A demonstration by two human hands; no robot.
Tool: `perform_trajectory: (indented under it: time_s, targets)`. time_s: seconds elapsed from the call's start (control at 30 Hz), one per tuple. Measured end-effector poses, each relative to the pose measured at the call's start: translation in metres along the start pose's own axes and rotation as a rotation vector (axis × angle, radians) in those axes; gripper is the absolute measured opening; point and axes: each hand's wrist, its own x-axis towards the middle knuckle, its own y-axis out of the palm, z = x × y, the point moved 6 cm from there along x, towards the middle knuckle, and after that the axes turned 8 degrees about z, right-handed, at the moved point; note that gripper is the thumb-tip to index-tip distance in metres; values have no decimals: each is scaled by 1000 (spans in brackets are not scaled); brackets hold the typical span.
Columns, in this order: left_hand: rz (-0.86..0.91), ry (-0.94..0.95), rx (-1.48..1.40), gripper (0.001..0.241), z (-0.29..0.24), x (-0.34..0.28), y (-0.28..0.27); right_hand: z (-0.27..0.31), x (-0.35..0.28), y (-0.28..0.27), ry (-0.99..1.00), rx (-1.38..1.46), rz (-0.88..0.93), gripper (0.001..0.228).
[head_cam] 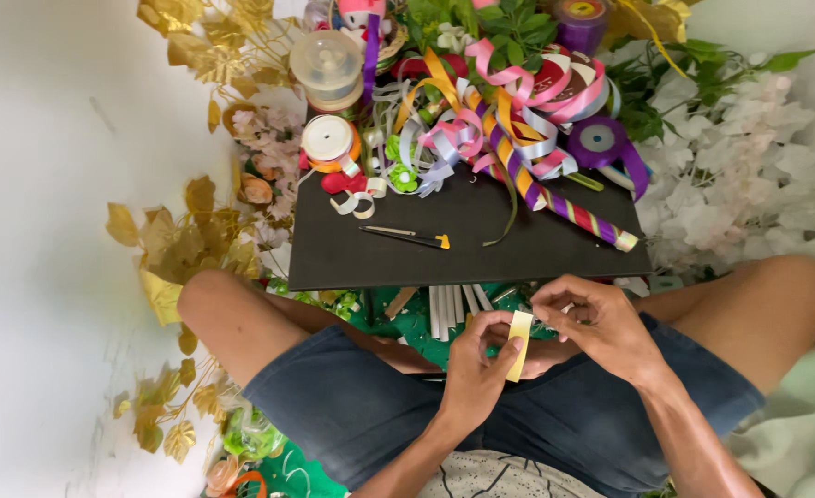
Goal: The person wraps a plastic tube with a yellow and purple ribbon and then uses a utility knife to cut a small piece of double-sided tape while holding it against the tube.
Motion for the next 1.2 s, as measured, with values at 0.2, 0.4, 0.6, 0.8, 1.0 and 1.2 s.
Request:
perform_trajectory:
  time_s: [0.2,0.4,0.6,0.8,1.0,1.2]
  targets:
    - [58,31,3,50,-10,4,13,-6,-5,2,-34,13,30,12]
    - [57,7,-93,36,-10,18,21,-1,2,-8,-167,-186,-38,6]
    - [278,121,-734,56,5,37,36,-2,21,-21,-389,-441,-161,16]
    - [518,345,-687,62,41,52,43,-17,31,-17,-550,-646,-259,13]
    - [426,320,-780,65,47,56,45,-18,30,-17,-585,-657,-296,11]
    - [335,304,-871,68,51,57,46,-17,29,-16,-598,-671,-319,12]
